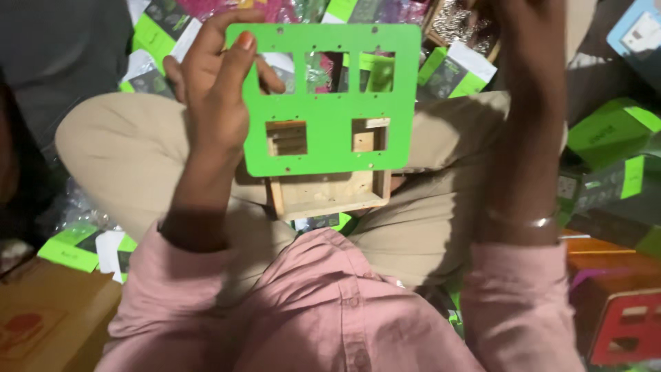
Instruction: The person sits on the floor among piles of colorful switch plates and wooden boxes. They align a green faceplate onto a wooden box base, press it into place, and then insert white switch modules into the cutouts of the faceplate by hand.
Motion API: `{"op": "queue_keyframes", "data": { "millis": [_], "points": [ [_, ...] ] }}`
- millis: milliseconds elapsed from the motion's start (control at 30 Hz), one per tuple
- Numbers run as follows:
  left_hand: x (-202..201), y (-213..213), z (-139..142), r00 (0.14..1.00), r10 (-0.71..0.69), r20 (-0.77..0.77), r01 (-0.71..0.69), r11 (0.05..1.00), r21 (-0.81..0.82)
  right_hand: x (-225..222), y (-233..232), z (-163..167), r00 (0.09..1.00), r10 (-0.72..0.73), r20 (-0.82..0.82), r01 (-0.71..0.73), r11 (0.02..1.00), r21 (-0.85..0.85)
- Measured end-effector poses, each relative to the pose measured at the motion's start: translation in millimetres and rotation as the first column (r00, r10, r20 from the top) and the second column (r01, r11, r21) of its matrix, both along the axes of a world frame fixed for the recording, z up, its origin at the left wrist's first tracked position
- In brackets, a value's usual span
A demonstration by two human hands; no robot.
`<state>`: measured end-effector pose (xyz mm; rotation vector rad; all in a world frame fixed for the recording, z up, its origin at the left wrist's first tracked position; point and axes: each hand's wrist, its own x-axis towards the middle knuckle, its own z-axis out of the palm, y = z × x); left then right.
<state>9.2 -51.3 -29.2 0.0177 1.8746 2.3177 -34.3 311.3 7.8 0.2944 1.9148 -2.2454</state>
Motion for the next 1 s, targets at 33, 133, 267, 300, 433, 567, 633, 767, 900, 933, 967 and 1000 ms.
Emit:
{"op": "queue_keyframes", "data": {
  "millis": [33,133,267,300,433,567,633,767,900,933,967,1000],
  "points": [
    [0.6,0.5,-2.3,1.000,0.002,0.001,-0.002,1.000,0.005,15.6,-13.3,-1.8,0.999,0.023,0.022,-0.022,1.000,-0.021],
    [0.6,2.3,-6.6,1.000,0.030,0.002,-0.030,0.992,-0.122,60.6,-42.3,-13.1,0.994,0.074,0.079,-0.072,0.997,-0.021],
    [1.4,7.3,-3.1,0.994,-0.097,0.044,0.091,0.989,0.115,80.5,-36.2,-33.9,0.990,0.140,-0.003,-0.139,0.984,0.108],
    [1.0,7.5,-0.3,0.989,-0.144,0.025,0.138,0.977,0.164,78.3,-25.5,-38.7,0.995,0.085,-0.053,-0.081,0.994,0.072],
    [7.8,-7.9,13.7,0.990,-0.137,-0.027,0.133,0.983,-0.124,73.2,24.8,-65.3,0.974,-0.100,-0.205,0.038,0.957,-0.287],
    [20.8,-23.5,16.4,0.945,-0.323,0.056,0.284,0.723,-0.630,80.0,75.7,-90.3,0.927,-0.375,-0.016,0.258,0.668,-0.698],
    [29.3,-26.8,13.4,0.878,-0.447,0.170,0.399,0.488,-0.776,82.9,89.1,-101.9,0.925,-0.378,-0.034,0.231,0.631,-0.741],
    [40.3,-19.4,11.7,0.862,-0.470,0.189,0.373,0.335,-0.865,85.7,105.3,-108.7,0.939,-0.253,-0.234,0.043,0.760,-0.648],
    [51.3,-8.3,37.5,0.756,-0.530,-0.385,0.030,0.614,-0.788,91.9,114.7,-106.8,0.935,-0.273,-0.225,0.066,0.759,-0.648],
    [57.6,-4.9,46.6,0.642,-0.569,-0.513,-0.084,0.614,-0.785,92.9,117.4,-106.8,0.932,-0.288,-0.221,0.079,0.755,-0.651],
    [64.9,-0.9,55.1,0.504,-0.602,-0.619,-0.190,0.622,-0.759,93.7,119.9,-107.6,0.928,-0.302,-0.219,0.090,0.750,-0.655],
    [74.2,3.8,62.3,0.600,-0.554,-0.577,-0.077,0.677,-0.731,94.6,123.2,-107.9,0.923,-0.318,-0.215,0.101,0.742,-0.663]
  ]
}}
